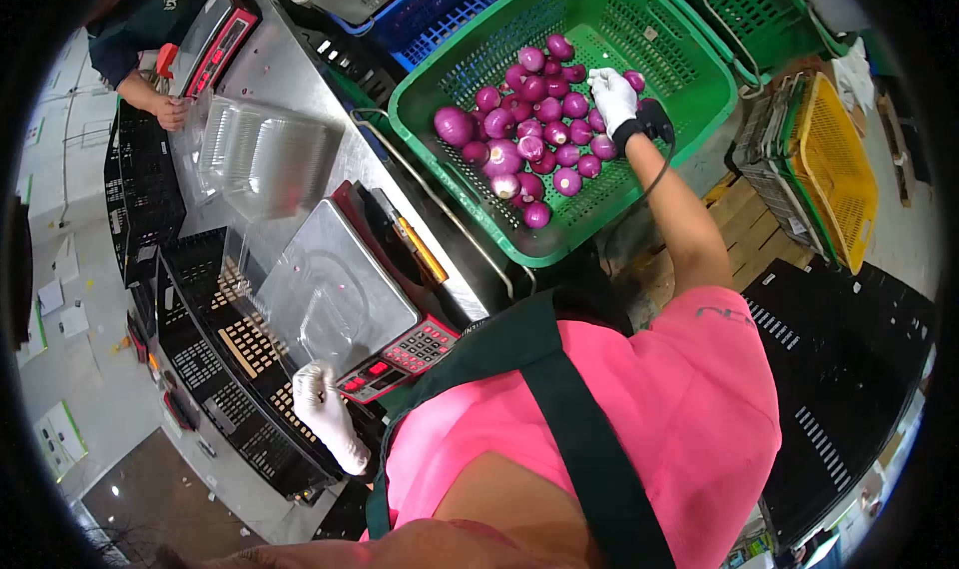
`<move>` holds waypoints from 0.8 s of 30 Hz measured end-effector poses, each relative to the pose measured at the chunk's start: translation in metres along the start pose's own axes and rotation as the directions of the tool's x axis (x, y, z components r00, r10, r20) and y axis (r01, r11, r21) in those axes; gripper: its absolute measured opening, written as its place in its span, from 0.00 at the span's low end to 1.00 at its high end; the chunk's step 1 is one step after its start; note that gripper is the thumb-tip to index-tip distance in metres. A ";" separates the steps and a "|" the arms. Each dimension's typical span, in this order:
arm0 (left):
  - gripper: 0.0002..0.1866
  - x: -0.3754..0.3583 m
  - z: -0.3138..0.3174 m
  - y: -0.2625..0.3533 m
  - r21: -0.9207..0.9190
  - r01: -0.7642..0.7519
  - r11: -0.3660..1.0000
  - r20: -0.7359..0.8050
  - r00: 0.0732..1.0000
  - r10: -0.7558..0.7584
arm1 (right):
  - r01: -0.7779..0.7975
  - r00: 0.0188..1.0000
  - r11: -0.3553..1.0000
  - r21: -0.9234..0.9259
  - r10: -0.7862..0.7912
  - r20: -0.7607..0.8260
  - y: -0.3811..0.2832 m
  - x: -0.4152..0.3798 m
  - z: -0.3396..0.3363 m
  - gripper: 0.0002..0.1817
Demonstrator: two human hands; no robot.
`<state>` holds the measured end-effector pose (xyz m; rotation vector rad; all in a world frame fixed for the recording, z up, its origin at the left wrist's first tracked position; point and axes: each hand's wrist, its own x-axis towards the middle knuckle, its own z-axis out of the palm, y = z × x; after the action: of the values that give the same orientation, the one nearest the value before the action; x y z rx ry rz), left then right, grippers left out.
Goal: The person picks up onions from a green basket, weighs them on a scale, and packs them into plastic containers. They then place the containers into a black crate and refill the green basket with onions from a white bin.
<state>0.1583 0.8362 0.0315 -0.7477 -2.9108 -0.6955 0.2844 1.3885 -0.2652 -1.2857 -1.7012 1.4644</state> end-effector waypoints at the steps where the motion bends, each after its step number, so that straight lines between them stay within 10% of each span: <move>1: 0.13 -0.006 0.000 0.004 0.057 0.027 0.998 0.068 0.997 -0.031 | -0.038 0.999 0.999 -0.003 0.039 0.020 0.010 0.012 0.003 0.10; 3: 0.24 -0.004 0.000 0.045 0.018 0.135 0.991 0.061 0.989 -0.136 | -0.168 0.982 0.985 -0.045 0.171 0.082 0.037 0.026 0.006 0.07; 6: 0.26 0.012 0.023 0.112 -0.466 0.330 0.821 0.046 0.936 -0.350 | 0.113 0.982 0.762 -0.638 0.013 0.189 0.075 0.028 0.025 0.10; 11: 0.18 0.043 0.105 0.156 -0.487 0.111 0.866 0.313 0.948 0.055 | 0.551 0.767 0.596 -0.584 -0.084 0.636 0.096 -0.026 0.095 0.23; 14: 0.22 0.044 0.114 0.151 -0.100 -0.054 0.993 -0.069 0.997 0.047 | 0.609 0.723 0.477 -0.634 -0.004 0.691 0.084 -0.038 0.109 0.32; 17: 0.31 0.030 0.100 0.120 0.167 0.233 0.958 -0.486 0.865 -0.125 | 0.671 0.698 0.406 -0.620 -0.064 0.714 0.088 -0.048 0.113 0.34; 19: 0.34 0.024 0.091 0.088 0.431 0.396 0.811 -0.414 0.885 -0.212 | 0.619 0.665 0.462 -0.634 0.121 0.737 0.083 -0.048 0.111 0.28; 21: 0.33 0.030 0.096 0.096 0.015 0.612 0.791 -0.172 0.781 -0.601 | 0.625 0.588 0.489 -0.608 0.217 0.779 0.070 -0.046 0.106 0.25; 24: 0.33 0.016 0.097 0.073 0.288 0.416 0.863 -0.152 0.909 -0.388 | 0.494 0.762 0.728 -0.476 -0.098 0.640 0.028 -0.036 0.133 0.36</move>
<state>0.1840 0.9433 -0.0228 -0.0681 -3.0085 -0.2538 0.1921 1.2980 -0.3197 -0.7607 -2.8477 1.1702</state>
